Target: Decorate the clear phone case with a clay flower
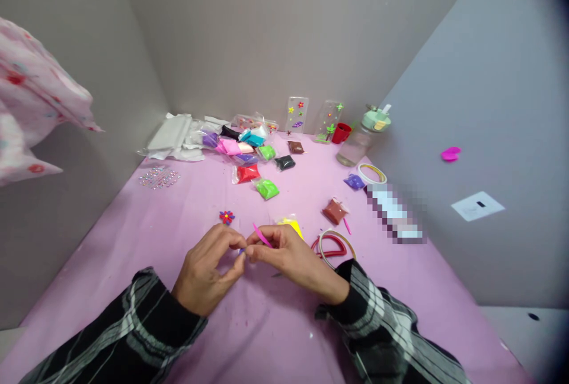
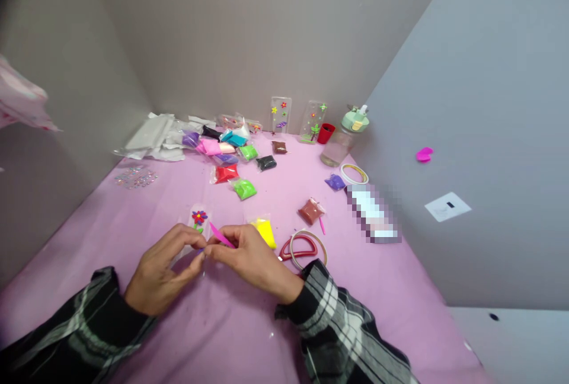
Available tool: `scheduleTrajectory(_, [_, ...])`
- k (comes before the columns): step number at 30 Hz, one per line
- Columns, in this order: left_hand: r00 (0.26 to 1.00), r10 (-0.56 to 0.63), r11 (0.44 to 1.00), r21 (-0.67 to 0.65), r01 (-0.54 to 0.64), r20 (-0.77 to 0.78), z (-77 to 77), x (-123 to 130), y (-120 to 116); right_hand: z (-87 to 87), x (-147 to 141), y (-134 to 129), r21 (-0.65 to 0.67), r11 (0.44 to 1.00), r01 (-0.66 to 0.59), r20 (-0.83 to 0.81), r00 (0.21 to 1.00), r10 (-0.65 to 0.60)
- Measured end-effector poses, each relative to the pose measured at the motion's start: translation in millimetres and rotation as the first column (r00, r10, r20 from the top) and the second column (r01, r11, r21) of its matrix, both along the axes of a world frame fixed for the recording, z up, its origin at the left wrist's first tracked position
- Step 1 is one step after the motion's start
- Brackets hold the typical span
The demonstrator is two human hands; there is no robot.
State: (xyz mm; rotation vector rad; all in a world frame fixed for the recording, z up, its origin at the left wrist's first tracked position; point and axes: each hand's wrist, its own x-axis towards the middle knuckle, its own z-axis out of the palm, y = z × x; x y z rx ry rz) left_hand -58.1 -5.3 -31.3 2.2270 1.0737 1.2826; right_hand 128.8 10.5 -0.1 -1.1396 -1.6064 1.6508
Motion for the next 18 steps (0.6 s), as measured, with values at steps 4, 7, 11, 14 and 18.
scheduleTrajectory(4, [0.974,0.122,0.97,-0.232,-0.075,0.192,1.6,-4.7,2.5,-1.1,1.7,3.6,0.032,0.995,0.092,-0.07,0.994,-0.09])
scheduleTrajectory(7, [0.906,0.198,0.885,-0.465,-0.001,0.373,0.0,-10.3,5.3,-1.6,5.5,6.7,0.007,0.985,0.173,-0.148,0.974,-0.17])
scheduleTrajectory(11, [0.834,0.272,0.776,-0.622,0.105,0.48,-2.1,-13.8,6.3,-5.3,8.0,7.7,-0.013,0.987,0.157,-0.215,0.964,-0.156])
scheduleTrajectory(14, [0.828,0.284,0.754,-0.646,0.118,0.483,-3.0,-15.0,6.2,-7.8,8.0,7.2,-0.009,0.99,0.141,-0.219,0.966,-0.14])
scheduleTrajectory(18, [0.834,0.261,0.752,-0.645,0.14,0.486,-3.5,-16.7,7.5,-5.6,7.2,5.4,-0.014,0.99,0.143,-0.185,0.972,-0.143])
